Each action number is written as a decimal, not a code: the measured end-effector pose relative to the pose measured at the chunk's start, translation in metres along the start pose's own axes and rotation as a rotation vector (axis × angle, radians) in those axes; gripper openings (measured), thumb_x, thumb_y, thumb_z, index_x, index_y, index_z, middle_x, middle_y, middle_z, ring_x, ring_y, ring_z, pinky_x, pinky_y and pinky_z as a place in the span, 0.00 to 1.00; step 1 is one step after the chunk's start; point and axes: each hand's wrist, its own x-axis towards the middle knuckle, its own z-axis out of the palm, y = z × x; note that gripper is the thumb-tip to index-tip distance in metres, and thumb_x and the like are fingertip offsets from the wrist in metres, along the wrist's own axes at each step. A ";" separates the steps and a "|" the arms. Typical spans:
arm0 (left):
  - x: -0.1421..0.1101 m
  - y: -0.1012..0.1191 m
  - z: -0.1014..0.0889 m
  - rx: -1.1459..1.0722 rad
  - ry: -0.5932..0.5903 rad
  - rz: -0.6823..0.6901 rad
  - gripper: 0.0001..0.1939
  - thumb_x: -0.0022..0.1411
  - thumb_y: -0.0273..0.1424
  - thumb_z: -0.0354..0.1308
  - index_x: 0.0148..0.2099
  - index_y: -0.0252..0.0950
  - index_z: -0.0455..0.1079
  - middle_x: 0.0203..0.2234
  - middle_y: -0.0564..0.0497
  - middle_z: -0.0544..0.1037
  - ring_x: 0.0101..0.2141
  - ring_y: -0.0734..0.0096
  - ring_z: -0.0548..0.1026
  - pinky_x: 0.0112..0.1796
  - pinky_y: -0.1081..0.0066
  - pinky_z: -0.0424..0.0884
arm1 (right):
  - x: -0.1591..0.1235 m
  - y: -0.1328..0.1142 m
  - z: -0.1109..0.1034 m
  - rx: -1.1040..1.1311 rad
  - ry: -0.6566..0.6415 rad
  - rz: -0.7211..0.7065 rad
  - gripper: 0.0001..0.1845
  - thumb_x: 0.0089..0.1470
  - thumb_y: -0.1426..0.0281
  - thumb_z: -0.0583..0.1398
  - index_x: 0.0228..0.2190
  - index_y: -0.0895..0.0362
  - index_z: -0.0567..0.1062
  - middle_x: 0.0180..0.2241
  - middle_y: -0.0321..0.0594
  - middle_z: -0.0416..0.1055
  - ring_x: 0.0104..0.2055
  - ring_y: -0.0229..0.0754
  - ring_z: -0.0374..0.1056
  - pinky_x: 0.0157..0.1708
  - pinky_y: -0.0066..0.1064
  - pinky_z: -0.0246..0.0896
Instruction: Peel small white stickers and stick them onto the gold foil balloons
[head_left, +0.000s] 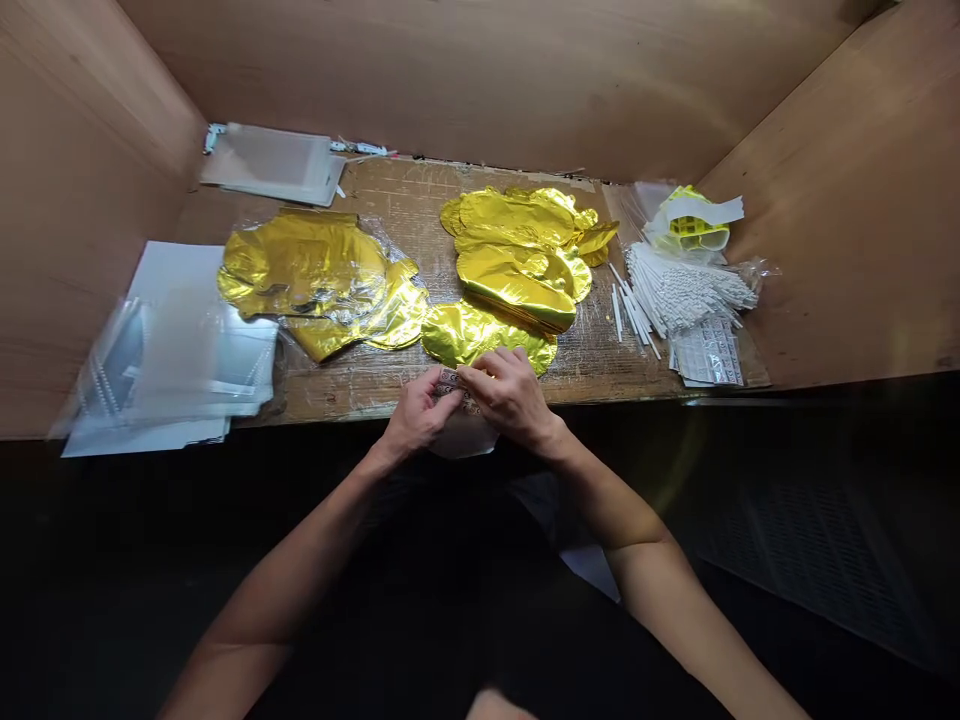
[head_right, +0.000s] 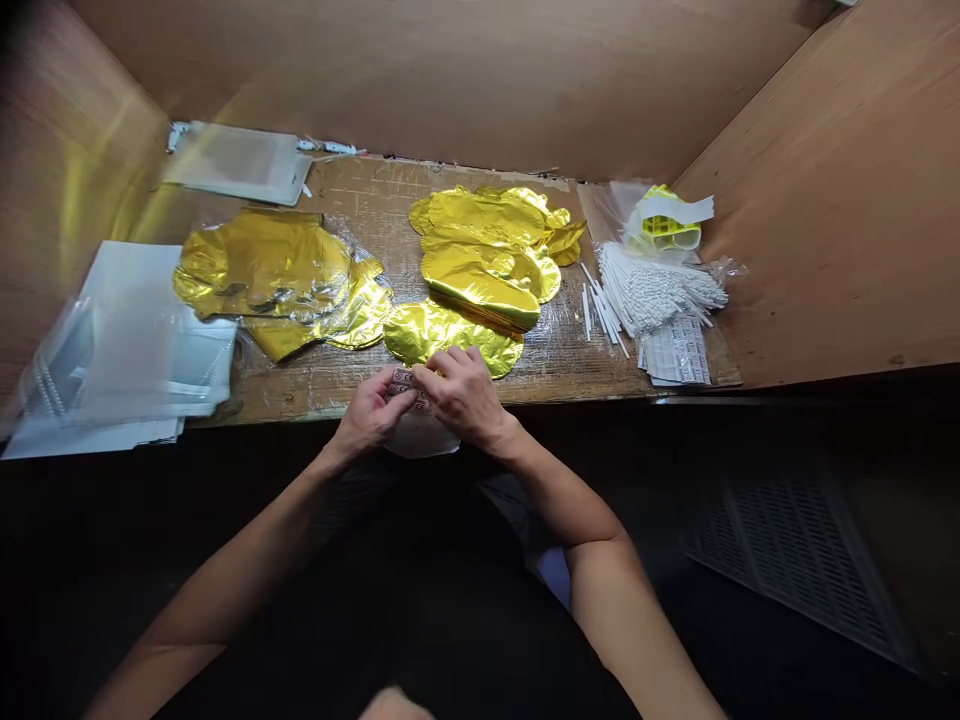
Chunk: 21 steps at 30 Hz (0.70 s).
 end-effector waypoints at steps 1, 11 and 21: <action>0.000 -0.001 0.000 0.022 -0.011 0.008 0.15 0.69 0.42 0.62 0.39 0.34 0.69 0.29 0.50 0.71 0.30 0.66 0.66 0.32 0.69 0.61 | 0.000 0.000 0.000 -0.014 0.019 -0.024 0.07 0.71 0.70 0.61 0.44 0.57 0.80 0.39 0.43 0.77 0.41 0.45 0.62 0.42 0.41 0.50; -0.005 0.004 0.001 0.169 0.047 0.033 0.15 0.69 0.40 0.60 0.35 0.36 0.63 0.25 0.53 0.68 0.25 0.69 0.65 0.27 0.70 0.57 | -0.008 -0.015 0.016 0.002 0.157 -0.074 0.10 0.72 0.73 0.58 0.36 0.58 0.75 0.32 0.42 0.72 0.36 0.44 0.63 0.38 0.40 0.55; -0.006 0.004 0.006 0.197 0.068 0.101 0.12 0.69 0.36 0.58 0.35 0.36 0.63 0.23 0.54 0.68 0.24 0.70 0.64 0.26 0.69 0.56 | -0.007 -0.013 0.023 0.311 0.288 0.095 0.08 0.71 0.71 0.60 0.49 0.58 0.78 0.39 0.47 0.74 0.42 0.46 0.70 0.43 0.40 0.70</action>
